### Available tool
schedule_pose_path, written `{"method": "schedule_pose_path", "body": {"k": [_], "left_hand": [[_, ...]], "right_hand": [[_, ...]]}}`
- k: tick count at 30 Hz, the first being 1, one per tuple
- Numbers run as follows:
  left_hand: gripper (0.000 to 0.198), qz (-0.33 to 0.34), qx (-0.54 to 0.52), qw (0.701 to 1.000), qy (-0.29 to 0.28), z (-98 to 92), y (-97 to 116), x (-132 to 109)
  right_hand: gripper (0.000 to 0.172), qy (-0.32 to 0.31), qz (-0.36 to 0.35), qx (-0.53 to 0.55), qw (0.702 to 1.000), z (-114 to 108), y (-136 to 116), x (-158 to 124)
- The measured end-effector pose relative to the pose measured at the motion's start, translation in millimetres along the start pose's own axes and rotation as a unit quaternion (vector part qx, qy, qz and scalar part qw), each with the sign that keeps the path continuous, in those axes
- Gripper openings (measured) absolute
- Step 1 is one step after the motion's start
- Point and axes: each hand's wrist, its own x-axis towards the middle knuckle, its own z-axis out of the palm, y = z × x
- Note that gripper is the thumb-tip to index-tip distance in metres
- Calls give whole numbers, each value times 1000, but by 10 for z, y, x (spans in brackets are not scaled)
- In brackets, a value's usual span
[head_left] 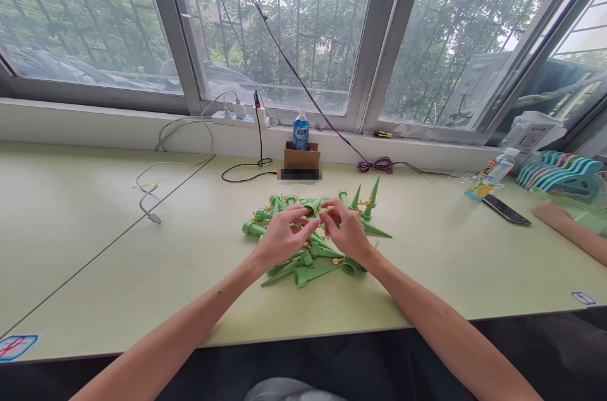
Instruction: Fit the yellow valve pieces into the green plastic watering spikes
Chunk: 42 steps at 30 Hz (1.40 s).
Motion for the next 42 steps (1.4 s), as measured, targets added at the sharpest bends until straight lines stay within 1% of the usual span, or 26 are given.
{"method": "schedule_pose_path", "body": {"k": [10, 25, 36, 42], "left_hand": [[33, 4, 11, 1000, 7, 11, 20, -8], [29, 17, 19, 1000, 1, 23, -14, -10], [27, 25, 17, 1000, 1, 30, -21, -9], [26, 16, 17, 1000, -1, 29, -11, -13]], "right_hand": [[17, -10, 17, 0, 1000, -3, -13, 4], [15, -12, 14, 4, 1000, -9, -60, 5], [17, 13, 12, 5, 1000, 6, -13, 6], [15, 22, 13, 1, 1000, 1, -19, 6]]}}
